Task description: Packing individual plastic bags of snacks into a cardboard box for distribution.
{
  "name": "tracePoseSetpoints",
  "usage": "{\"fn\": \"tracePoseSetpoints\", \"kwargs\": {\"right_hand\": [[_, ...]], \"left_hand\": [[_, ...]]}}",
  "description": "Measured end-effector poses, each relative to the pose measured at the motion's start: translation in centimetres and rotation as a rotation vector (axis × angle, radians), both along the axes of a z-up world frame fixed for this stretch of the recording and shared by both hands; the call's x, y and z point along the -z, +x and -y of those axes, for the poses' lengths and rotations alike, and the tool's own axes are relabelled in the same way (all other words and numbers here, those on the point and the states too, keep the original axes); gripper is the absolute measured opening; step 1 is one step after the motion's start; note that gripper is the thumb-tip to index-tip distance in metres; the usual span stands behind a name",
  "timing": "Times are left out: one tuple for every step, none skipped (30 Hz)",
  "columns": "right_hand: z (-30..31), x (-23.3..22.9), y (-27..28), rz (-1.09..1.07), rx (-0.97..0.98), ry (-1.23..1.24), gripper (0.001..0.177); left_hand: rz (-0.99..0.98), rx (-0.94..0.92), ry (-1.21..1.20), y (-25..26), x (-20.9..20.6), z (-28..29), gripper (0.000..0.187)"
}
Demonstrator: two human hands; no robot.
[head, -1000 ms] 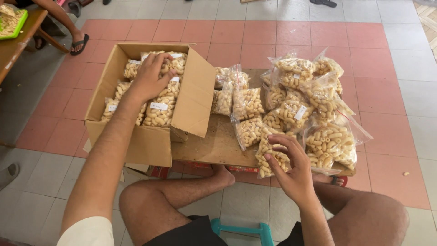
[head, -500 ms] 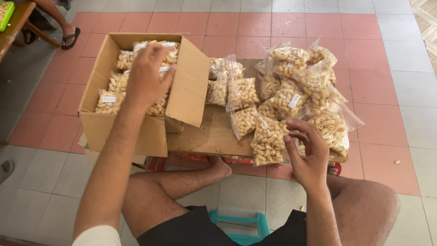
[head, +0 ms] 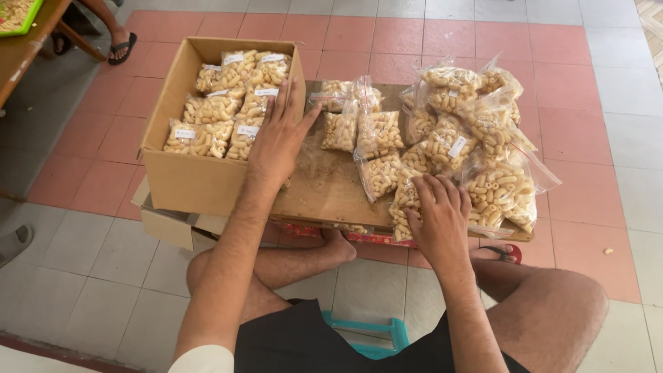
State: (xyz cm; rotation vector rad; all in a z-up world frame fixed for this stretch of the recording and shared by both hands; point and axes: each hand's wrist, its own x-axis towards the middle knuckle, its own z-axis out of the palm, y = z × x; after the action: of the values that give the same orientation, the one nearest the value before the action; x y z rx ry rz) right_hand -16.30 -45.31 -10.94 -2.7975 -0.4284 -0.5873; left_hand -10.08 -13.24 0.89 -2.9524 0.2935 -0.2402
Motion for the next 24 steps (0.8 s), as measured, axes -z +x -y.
{"fn": "tracePoseSetpoints", "kwargs": {"right_hand": [[-0.1, 0.2, 0.1, 0.002, -0.005, 0.001, 0.069], [-0.2, 0.5, 0.3, 0.014, 0.011, -0.034, 0.066], [-0.2, 0.8, 0.2, 0.021, 0.029, -0.070, 0.063], [-0.2, 1.0, 0.3, 0.019, 0.024, -0.071, 0.063], [-0.1, 1.2, 0.4, 0.010, 0.021, -0.058, 0.059], [-0.1, 1.4, 0.6, 0.000, 0.018, -0.046, 0.054], [-0.1, 1.7, 0.8, 0.002, 0.014, -0.046, 0.054], [-0.1, 2.0, 1.0, 0.029, 0.024, -0.031, 0.047], [0.0, 2.3, 1.1, 0.054, 0.034, -0.016, 0.039], [-0.1, 2.3, 1.2, 0.054, 0.032, -0.017, 0.039], [-0.1, 2.3, 1.3, 0.074, 0.040, -0.009, 0.035], [-0.1, 2.2, 1.3, 0.095, 0.049, 0.000, 0.032], [0.0, 2.2, 1.3, 0.097, 0.046, 0.000, 0.032], [0.1, 2.2, 1.3, 0.089, 0.037, 0.005, 0.032], [0.1, 2.2, 1.3, 0.083, 0.025, 0.011, 0.032], [0.1, 2.1, 1.3, 0.087, 0.021, 0.012, 0.032], [0.1, 2.0, 1.3, 0.066, 0.008, 0.004, 0.039], [0.2, 2.0, 1.2, 0.045, -0.006, -0.003, 0.046], [0.2, 2.1, 1.3, 0.047, -0.009, -0.003, 0.046], [0.3, 2.3, 1.4, 0.035, -0.024, 0.019, 0.048], [0.4, 2.5, 1.4, 0.023, -0.038, 0.041, 0.051], [0.3, 2.4, 1.4, 0.024, -0.041, 0.040, 0.051], [0.2, 2.3, 1.5, 0.045, -0.052, 0.058, 0.048], [0.1, 2.2, 1.5, 0.065, -0.064, 0.077, 0.044]], "left_hand": [[0.002, -0.005, 0.001, 0.2, 0.2, -0.2, 0.106], [0.021, 0.003, -0.014, 0.4, 0.5, -0.3, 0.105], [0.035, 0.011, -0.031, 0.4, 0.9, -0.4, 0.104], [0.033, 0.007, -0.032, 0.4, 1.1, -0.5, 0.104], [0.032, 0.012, -0.036, 0.5, 1.2, -0.5, 0.102], [0.031, 0.017, -0.040, 0.7, 1.3, -0.5, 0.100], [0.033, 0.013, -0.041, 0.8, 1.4, -0.5, 0.100], [0.013, 0.009, -0.052, 0.8, 1.4, -0.4, 0.099], [-0.009, 0.006, -0.064, 0.9, 1.4, -0.4, 0.098], [-0.009, 0.003, -0.064, 0.9, 1.4, -0.4, 0.098], [-0.005, 0.000, -0.071, 0.9, 1.5, -0.3, 0.096], [-0.002, -0.003, -0.078, 1.0, 1.5, -0.3, 0.094], [0.000, -0.005, -0.079, 1.0, 1.4, -0.3, 0.094], [-0.015, -0.003, -0.076, 1.0, 1.4, -0.4, 0.092], [-0.028, -0.002, -0.073, 0.9, 1.3, -0.5, 0.090], [-0.024, -0.007, -0.073, 0.9, 1.2, -0.4, 0.090], [-0.031, -0.006, -0.070, 0.9, 1.2, -0.4, 0.090], [-0.038, -0.005, -0.067, 0.9, 1.1, -0.3, 0.089], [-0.035, -0.008, -0.067, 0.8, 1.0, -0.3, 0.089], [-0.038, -0.008, -0.067, 0.8, 0.8, -0.2, 0.087], [-0.042, -0.009, -0.067, 0.7, 0.7, -0.1, 0.085], [-0.040, -0.011, -0.068, 0.7, 0.6, -0.1, 0.085], [-0.039, -0.009, -0.062, 0.6, 0.5, 0.0, 0.084], [-0.037, -0.008, -0.055, 0.5, 0.4, 0.0, 0.082]]}}
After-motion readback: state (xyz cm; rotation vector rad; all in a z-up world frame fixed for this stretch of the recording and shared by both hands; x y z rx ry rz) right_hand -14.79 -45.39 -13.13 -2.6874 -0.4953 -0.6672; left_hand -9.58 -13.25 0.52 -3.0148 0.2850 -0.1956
